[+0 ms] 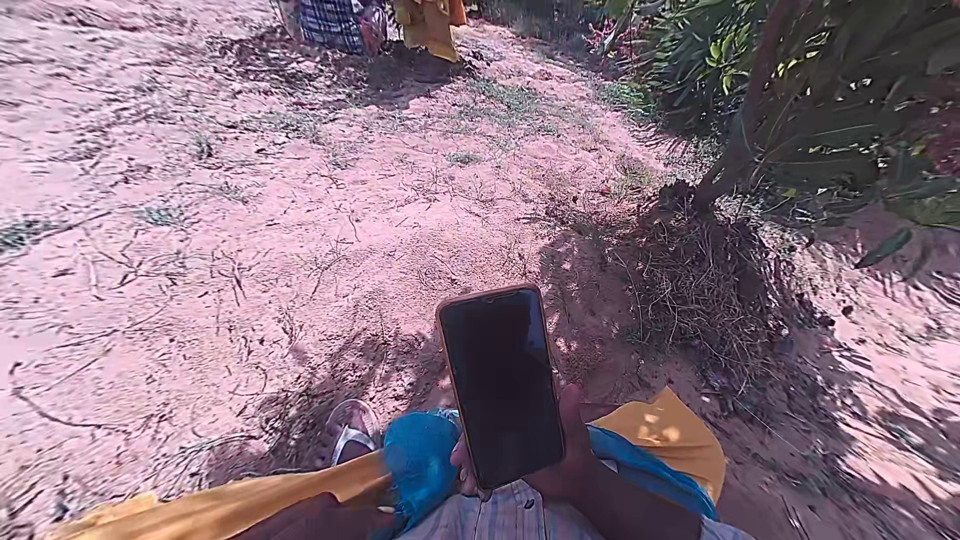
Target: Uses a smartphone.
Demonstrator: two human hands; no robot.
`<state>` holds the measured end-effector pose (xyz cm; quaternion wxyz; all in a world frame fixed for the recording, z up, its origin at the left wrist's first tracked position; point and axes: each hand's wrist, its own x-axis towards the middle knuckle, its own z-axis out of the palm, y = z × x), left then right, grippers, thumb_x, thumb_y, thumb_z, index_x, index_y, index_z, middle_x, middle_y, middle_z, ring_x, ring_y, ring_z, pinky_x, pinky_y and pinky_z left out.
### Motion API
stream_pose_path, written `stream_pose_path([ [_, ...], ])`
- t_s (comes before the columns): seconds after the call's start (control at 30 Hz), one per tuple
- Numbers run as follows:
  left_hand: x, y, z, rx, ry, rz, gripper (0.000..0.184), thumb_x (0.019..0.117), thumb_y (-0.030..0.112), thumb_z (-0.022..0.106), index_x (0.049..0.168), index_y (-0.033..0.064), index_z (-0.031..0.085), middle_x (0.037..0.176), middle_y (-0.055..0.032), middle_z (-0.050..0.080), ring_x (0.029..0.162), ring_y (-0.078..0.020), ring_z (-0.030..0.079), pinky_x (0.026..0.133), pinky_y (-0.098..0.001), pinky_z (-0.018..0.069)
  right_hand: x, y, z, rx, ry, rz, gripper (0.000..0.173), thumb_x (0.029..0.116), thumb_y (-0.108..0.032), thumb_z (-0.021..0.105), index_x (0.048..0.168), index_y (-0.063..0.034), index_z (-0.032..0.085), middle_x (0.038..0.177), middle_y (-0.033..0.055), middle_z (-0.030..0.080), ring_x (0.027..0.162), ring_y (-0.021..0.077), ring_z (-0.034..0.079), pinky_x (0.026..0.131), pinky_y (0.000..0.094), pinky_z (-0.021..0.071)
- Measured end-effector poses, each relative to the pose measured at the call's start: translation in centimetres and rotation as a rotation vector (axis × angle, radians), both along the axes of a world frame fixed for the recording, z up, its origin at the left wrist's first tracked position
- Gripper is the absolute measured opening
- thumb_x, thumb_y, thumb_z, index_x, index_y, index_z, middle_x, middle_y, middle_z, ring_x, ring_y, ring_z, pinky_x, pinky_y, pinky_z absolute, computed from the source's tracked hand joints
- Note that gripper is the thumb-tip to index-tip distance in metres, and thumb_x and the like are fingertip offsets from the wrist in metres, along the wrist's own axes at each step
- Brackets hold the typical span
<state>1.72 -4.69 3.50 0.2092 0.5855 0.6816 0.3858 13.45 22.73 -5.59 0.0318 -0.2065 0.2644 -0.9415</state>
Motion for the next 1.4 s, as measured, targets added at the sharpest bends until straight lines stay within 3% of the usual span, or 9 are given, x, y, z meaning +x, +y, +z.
stream_pose_path([
  [0.1, -0.4, 1.6, -0.2, 0.106, -0.012, 0.079, 0.045, 0.1025, 0.027, 0.061, 0.129, -0.0096, 0.059, 0.121, -0.0293, 0.064, 0.117, -0.0241, 0.062, 0.103, -0.0377, 0.048, -0.2, -0.1, 0.0, 0.003, 0.005, 0.014, 0.077, 0.0888, -0.076, 0.056, 0.139, -0.0181, 0.064, 0.127, 0.0189, 0.07, 0.113, 0.0339, 0.071, 0.095, 0.0462, 0.0587],
  [0.23, -0.4, 4.6, -2.8, 0.266, -0.155, 0.185, 0.057, 0.1032, 0.047, 0.054, 0.148, 0.0117, 0.051, 0.141, -0.0088, 0.06, 0.129, -0.0128, 0.057, 0.105, -0.0338, 0.0509, -0.3, -0.2, 0.0, 0.019, 0.019, 0.014, 0.075, 0.091, -0.075, 0.053, 0.14, -0.0191, 0.063, 0.128, 0.0174, 0.071, 0.115, 0.0333, 0.071, 0.096, 0.046, 0.0588],
  [0.33, 0.1, 6.4, -4.0, 0.356, -0.269, 0.18, 0.056, 0.1049, 0.049, 0.049, 0.151, 0.0165, 0.048, 0.144, -0.0033, 0.059, 0.13, -0.0135, 0.057, 0.104, -0.0347, 0.0522, -0.5, -0.5, -0.3, 0.044, 0.023, 0.005, 0.075, 0.0919, -0.076, 0.051, 0.14, -0.02, 0.063, 0.128, 0.0168, 0.071, 0.112, 0.0321, 0.072, 0.092, 0.045, 0.0602],
  [0.53, 1.4, 7.2, -4.4, 0.428, -0.458, 0.245, 0.044, 0.1068, 0.043, 0.046, 0.145, 0.0221, 0.055, 0.131, 0.006, 0.066, 0.119, -0.0098, 0.063, 0.1, -0.0303, 0.0545, -0.6, -0.9, -0.7, 0.057, -0.032, 0.037, 0.074, 0.0917, -0.076, 0.051, 0.14, -0.0205, 0.063, 0.128, 0.0168, 0.07, 0.11, 0.0319, 0.072, 0.089, 0.0447, 0.0608],
  [0.7, 1.8, 7.3, -4.8, 0.496, -0.539, 0.334, 0.034, 0.1055, 0.038, 0.051, 0.132, 0.0207, 0.063, 0.119, 0.0068, 0.071, 0.108, -0.0082, 0.068, 0.094, -0.0263, 0.0573, -0.9, -1.2, -0.9, 0.073, -0.089, 0.09, 0.082, 0.0882, -0.08, 0.051, 0.14, -0.0173, 0.062, 0.13, 0.0191, 0.068, 0.11, 0.0337, 0.071, 0.089, 0.0459, 0.0606],
  [0.83, 1.8, 7.3, -5.0, 0.545, -0.59, 0.389, 0.023, 0.103, 0.031, 0.058, 0.123, 0.0229, 0.067, 0.111, 0.0094, 0.073, 0.099, -0.0039, 0.07, 0.087, -0.021, 0.0584, -0.8, -1.3, -0.7, 0.11, -0.149, 0.079, 0.077, 0.0894, -0.08, 0.05, 0.137, -0.0204, 0.064, 0.126, 0.0159, 0.071, 0.108, 0.0313, 0.072, 0.09, 0.0461, 0.0607],
  [1.27, 2.0, 7.0, -5.5, 0.523, -0.633, 0.394, 0.021, 0.1016, 0.028, 0.06, 0.121, 0.0235, 0.067, 0.111, 0.0083, 0.073, 0.091, -0.005, 0.071, 0.079, -0.0209, 0.0605, -1.1, -1.3, -0.4, 0.107, -0.185, 0.152, 0.075, 0.091, -0.076, 0.052, 0.137, -0.0187, 0.064, 0.125, 0.0188, 0.071, 0.109, 0.036, 0.072, 0.092, 0.0519, 0.0593],
  [1.4, 2.1, 7.0, -5.6, 0.535, -0.635, 0.376, 0.022, 0.1019, 0.028, 0.06, 0.123, 0.0229, 0.066, 0.112, 0.0079, 0.073, 0.093, -0.0059, 0.071, 0.081, -0.0219, 0.0603, -1.1, -1.1, -0.8, 0.064, -0.167, 0.173, 0.072, 0.0929, -0.073, 0.052, 0.138, -0.0177, 0.063, 0.129, 0.0205, 0.069, 0.11, 0.0376, 0.071, 0.091, 0.0521, 0.0599],
])
